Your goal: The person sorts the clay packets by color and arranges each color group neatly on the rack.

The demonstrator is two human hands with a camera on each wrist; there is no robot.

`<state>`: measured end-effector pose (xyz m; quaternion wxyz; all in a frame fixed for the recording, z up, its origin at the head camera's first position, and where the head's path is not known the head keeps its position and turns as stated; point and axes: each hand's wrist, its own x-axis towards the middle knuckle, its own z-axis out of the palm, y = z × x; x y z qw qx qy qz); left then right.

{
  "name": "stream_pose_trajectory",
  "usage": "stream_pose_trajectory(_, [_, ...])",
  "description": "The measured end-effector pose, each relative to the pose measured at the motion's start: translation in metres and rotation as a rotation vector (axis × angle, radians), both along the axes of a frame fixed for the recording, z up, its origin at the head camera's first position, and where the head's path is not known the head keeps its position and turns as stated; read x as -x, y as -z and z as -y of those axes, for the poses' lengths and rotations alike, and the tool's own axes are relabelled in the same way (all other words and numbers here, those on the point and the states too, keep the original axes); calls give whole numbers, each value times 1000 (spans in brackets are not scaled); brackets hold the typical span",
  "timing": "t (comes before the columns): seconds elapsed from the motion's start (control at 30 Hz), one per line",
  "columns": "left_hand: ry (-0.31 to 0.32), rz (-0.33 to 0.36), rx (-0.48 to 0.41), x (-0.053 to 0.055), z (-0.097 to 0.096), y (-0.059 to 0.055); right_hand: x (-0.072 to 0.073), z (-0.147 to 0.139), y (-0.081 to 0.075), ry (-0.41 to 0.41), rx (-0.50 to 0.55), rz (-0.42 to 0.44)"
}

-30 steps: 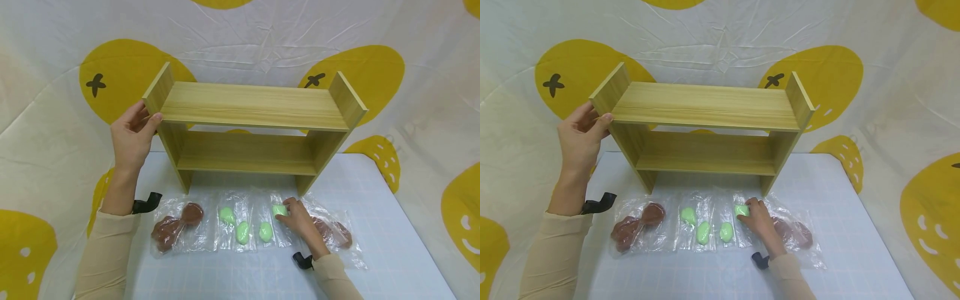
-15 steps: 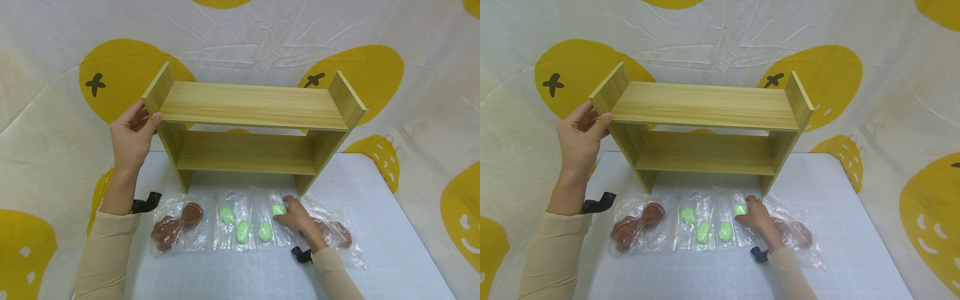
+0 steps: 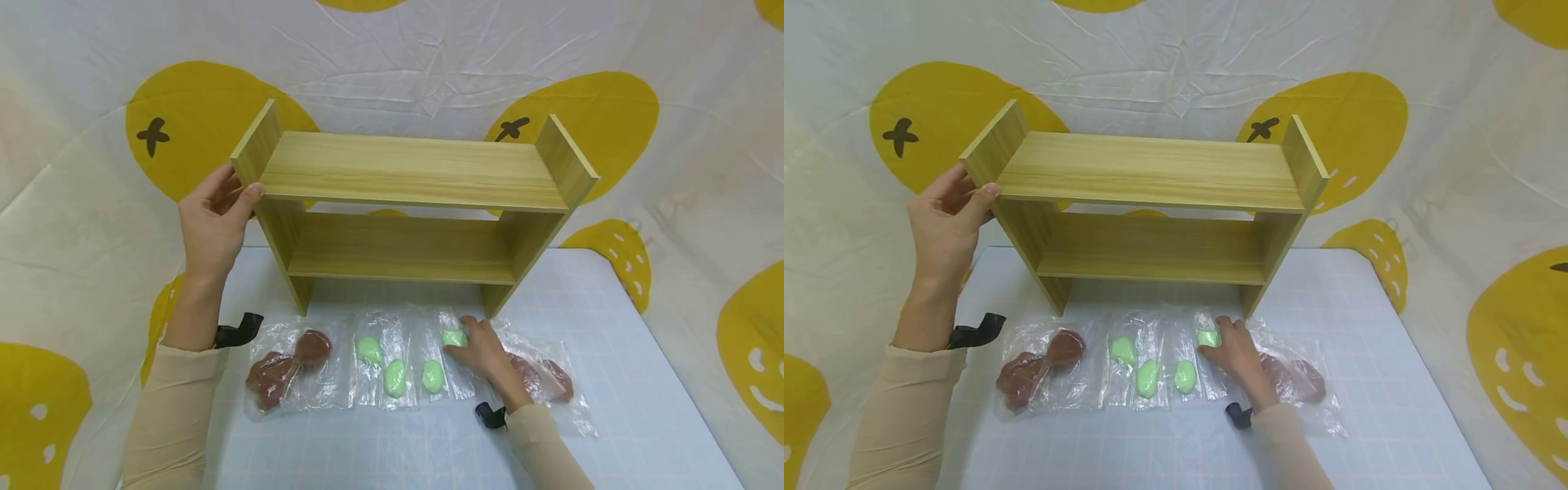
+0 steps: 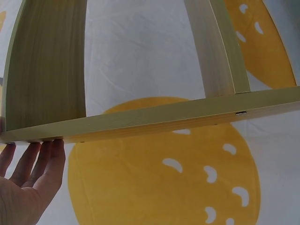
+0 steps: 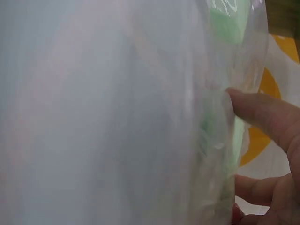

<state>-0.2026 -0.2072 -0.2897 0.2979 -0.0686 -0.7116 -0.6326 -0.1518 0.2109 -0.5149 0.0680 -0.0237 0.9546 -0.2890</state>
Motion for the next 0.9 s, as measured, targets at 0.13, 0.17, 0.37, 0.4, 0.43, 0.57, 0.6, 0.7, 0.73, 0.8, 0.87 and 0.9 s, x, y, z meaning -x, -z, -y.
stream_pose_trajectory(0.13, [-4,12,-1,0,0,-1,7,-1,-8,-54,-17,19])
stream_pose_trajectory(0.17, [-7,12,7,0,0,-1,9,-1,-9,-64,-22,25])
stream_pose_trajectory(0.37, [-11,15,14,0,0,1,21,-2,-6,-81,-42,31])
stream_pose_trajectory(0.4, [-12,19,14,0,0,1,21,-2,-6,-82,-39,22])
stream_pose_trajectory(0.43, [-12,20,15,0,0,1,22,-1,-5,-82,-35,7])
stream_pose_trajectory(0.57, [-19,25,34,0,-1,1,17,0,-5,-90,12,-72])
stream_pose_trajectory(0.6, [-20,24,38,0,-1,1,16,0,-5,-94,26,-94])
stream_pose_trajectory(0.7, [-20,18,36,0,-1,0,11,0,-8,-115,61,-147])
stream_pose_trajectory(0.73, [-20,17,35,0,-1,-1,9,0,-9,-125,74,-163])
stream_pose_trajectory(0.8, [-20,18,26,0,-1,-1,6,0,-13,-128,114,-162])
stream_pose_trajectory(0.87, [-19,20,19,0,-1,-1,4,-1,-15,-126,173,-138])
stream_pose_trajectory(0.9, [-19,21,21,0,-1,-1,4,-2,-16,-121,208,-118])
